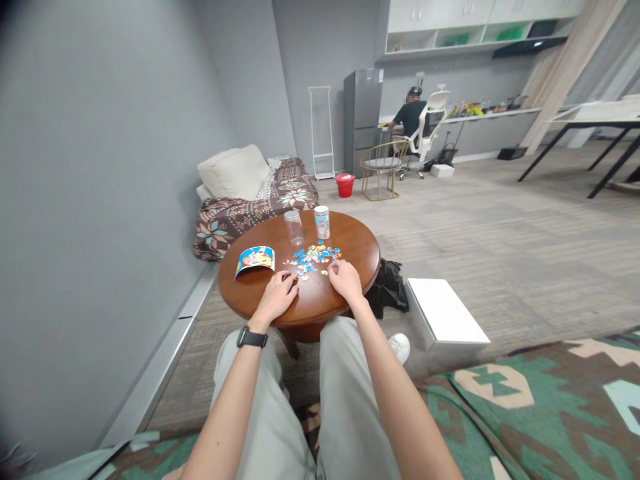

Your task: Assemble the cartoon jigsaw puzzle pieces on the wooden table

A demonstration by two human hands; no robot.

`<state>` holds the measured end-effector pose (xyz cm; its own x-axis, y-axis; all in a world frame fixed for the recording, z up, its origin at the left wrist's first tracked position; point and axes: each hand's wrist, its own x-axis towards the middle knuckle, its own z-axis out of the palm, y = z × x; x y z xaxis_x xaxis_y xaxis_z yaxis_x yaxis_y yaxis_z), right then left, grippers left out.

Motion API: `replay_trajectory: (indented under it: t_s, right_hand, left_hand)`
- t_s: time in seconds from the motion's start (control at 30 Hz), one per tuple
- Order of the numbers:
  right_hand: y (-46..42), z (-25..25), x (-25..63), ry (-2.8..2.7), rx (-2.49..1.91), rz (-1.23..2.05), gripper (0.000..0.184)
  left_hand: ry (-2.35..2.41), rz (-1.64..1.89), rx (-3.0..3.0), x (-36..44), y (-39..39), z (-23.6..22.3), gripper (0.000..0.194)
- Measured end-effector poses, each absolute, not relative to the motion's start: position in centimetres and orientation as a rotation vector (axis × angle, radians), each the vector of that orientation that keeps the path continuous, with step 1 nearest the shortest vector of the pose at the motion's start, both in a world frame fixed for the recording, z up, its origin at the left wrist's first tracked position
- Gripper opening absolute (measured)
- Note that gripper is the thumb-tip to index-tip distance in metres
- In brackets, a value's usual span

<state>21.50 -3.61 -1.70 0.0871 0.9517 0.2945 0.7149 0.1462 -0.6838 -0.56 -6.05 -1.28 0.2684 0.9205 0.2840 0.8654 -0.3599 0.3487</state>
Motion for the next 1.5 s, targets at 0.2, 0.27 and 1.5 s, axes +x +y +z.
replay_trajectory:
  t_s: [0.2, 0.27, 1.5]
  right_hand:
    - [-3.63, -1.6, 21.59, -1.695, -1.632, 0.411, 0.019]
    - [-3.65, -1.54, 21.59, -1.699, -1.631, 0.412, 0.019]
    - [-3.49, -1.76, 21.54, -1.751, -1.629, 0.355, 0.016]
  left_hand:
    - [1.733, 0.637, 2.412, -0.49, -6.02, -1.36, 0.043]
    - [1.721, 0.629, 2.423, -0.55, -5.98, -1.42, 0.04]
    - [1.615, 0.568, 2.442, -0.61, -6.16, -1.13, 0.031]
